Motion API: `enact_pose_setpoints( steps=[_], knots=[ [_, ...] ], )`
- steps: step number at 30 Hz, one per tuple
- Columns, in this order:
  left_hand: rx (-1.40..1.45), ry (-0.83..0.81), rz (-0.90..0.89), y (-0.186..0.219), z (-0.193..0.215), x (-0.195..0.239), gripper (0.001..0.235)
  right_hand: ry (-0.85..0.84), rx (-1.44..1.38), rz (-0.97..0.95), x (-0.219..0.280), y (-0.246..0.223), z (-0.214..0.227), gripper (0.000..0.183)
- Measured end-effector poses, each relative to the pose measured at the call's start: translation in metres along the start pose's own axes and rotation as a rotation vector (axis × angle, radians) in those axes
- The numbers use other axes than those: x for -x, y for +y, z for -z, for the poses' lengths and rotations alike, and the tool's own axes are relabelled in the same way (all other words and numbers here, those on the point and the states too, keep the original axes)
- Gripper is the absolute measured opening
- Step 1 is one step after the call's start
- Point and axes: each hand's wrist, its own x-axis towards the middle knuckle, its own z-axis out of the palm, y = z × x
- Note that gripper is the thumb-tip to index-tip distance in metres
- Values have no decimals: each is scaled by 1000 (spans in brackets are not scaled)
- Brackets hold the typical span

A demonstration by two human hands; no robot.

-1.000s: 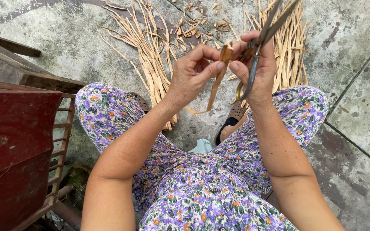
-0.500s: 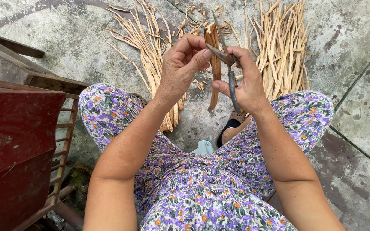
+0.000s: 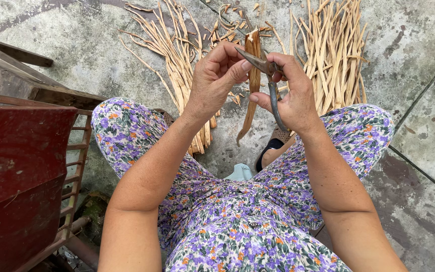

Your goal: The person sits cross-legged on a small stool and uses shears to trim and shape thin bamboo strips. They repeatedly pick up strips, cut off excess material, and place the trimmed pieces into a pile on the floor.

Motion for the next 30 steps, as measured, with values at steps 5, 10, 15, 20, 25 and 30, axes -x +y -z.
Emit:
enact_pose_setpoints(
  steps=[5, 10, 15, 20, 25, 30],
  knots=[
    [-40, 7, 2, 0, -2, 0, 16, -5, -18, -23, 1, -2, 1, 71],
    [41, -26, -35, 5, -4, 2, 21, -10, -88, -59, 0, -6, 1, 63],
    [-91, -4, -166, 9, -5, 4, 21, 10, -13, 2, 0, -6, -1, 65],
    [-183, 72, -141, 11, -4, 5, 19, 26, 19, 30, 0, -5, 2, 68],
    [-267, 62, -199, 12, -4, 6, 16, 39, 46, 51, 0, -5, 3, 70],
    [-287, 80, -177, 10, -5, 5, 17, 43, 104, 78, -1, -9, 2, 71]
  ],
)
